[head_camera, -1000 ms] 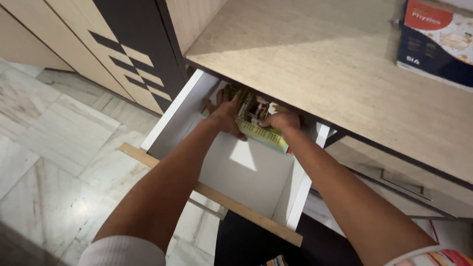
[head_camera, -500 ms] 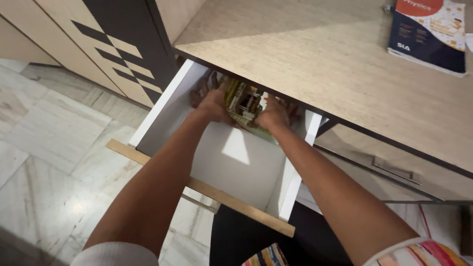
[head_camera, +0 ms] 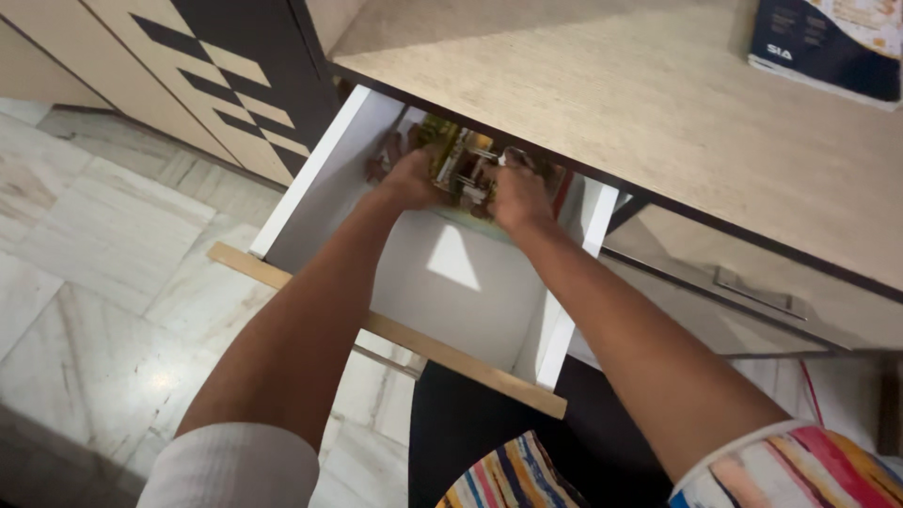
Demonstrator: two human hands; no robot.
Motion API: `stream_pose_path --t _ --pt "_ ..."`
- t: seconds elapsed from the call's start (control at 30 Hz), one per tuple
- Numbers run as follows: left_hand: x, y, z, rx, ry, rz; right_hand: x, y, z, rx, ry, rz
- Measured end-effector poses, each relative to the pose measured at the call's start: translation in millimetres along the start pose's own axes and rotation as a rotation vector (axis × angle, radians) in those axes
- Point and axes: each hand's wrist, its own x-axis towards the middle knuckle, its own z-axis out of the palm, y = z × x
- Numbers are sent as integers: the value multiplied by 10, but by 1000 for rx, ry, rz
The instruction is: The person sorts and organizes various items including a red folder, informational papers, notebooks, and science textbooks into a desk drawer by hand.
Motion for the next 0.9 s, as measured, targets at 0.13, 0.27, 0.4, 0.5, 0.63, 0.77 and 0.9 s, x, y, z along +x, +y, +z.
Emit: stream_pose_path --t 0.13,0.27,0.4,0.5,0.63,0.77,0.9 --pt "154 -141 178 218 257 175 -51 -66 10 -15 -42 18" --pt "17 -122 161 -112 181 130 -170 -158 -53 -84 -63 -7" --pt "47 -188 166 -212 209 56 -242 -255 -135 -103 -19 -11" --pt "102 -278 190 -197 283 2 -338 -378 -223 -133 -40 -1" --pt "58 -182 163 47 482 36 -379 -429 -283 -184 5 -77" --pt "21 -16 100 121 365 -178 -378 -432 -232 -242 27 -92" --pt "18 -64 74 -26 350 -25 -359 -457 -213 -303 -1 -66"
